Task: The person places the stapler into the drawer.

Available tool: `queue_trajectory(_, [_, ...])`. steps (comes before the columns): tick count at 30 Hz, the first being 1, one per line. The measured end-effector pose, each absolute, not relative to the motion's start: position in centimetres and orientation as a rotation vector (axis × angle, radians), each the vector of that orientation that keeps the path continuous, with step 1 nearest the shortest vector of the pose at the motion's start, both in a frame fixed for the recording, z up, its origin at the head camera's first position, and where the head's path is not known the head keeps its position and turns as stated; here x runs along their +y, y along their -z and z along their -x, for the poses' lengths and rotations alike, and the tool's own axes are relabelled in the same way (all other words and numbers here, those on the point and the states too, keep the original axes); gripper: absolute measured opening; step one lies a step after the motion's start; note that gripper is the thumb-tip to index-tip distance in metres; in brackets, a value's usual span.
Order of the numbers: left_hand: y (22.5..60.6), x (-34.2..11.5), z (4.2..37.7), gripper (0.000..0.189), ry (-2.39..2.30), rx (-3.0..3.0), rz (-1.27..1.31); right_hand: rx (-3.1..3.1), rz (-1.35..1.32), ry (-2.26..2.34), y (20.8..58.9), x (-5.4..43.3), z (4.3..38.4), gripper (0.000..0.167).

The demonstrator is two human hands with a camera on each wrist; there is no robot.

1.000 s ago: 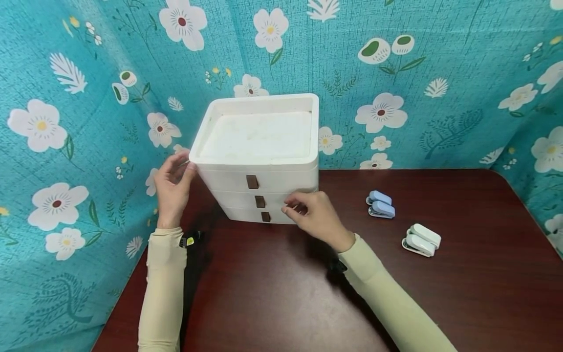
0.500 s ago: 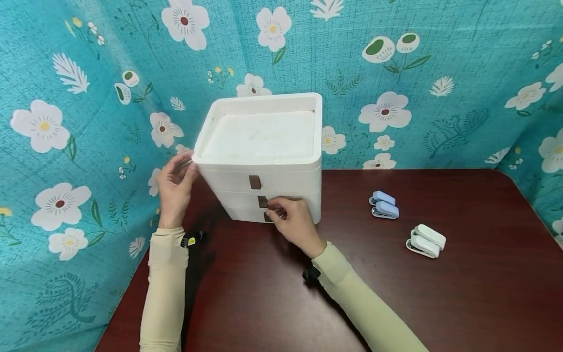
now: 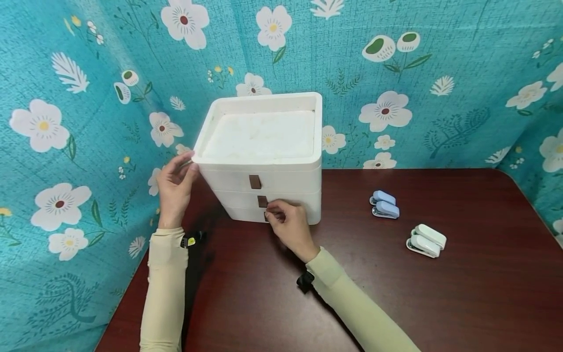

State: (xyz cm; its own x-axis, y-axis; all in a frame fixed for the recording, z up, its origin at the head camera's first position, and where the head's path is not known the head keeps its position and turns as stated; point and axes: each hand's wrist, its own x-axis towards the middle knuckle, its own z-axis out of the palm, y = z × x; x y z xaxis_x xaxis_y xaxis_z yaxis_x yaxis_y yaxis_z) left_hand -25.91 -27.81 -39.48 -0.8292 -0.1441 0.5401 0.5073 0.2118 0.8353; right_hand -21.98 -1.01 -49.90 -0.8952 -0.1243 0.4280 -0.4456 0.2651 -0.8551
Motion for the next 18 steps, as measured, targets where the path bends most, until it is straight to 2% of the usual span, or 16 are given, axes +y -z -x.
queue_trajectory(8, [39.6,-27.9,26.0,0.034,1.664,-1.986,0.335,-2.168,-0.471,-1.730,49.6,-2.0,21.8,0.004])
queue_trajectory(18, [39.7,-28.3,26.2,0.035,1.662,-2.001,0.339,-2.127,-0.470,-1.709,48.7,-2.4,21.7,0.005])
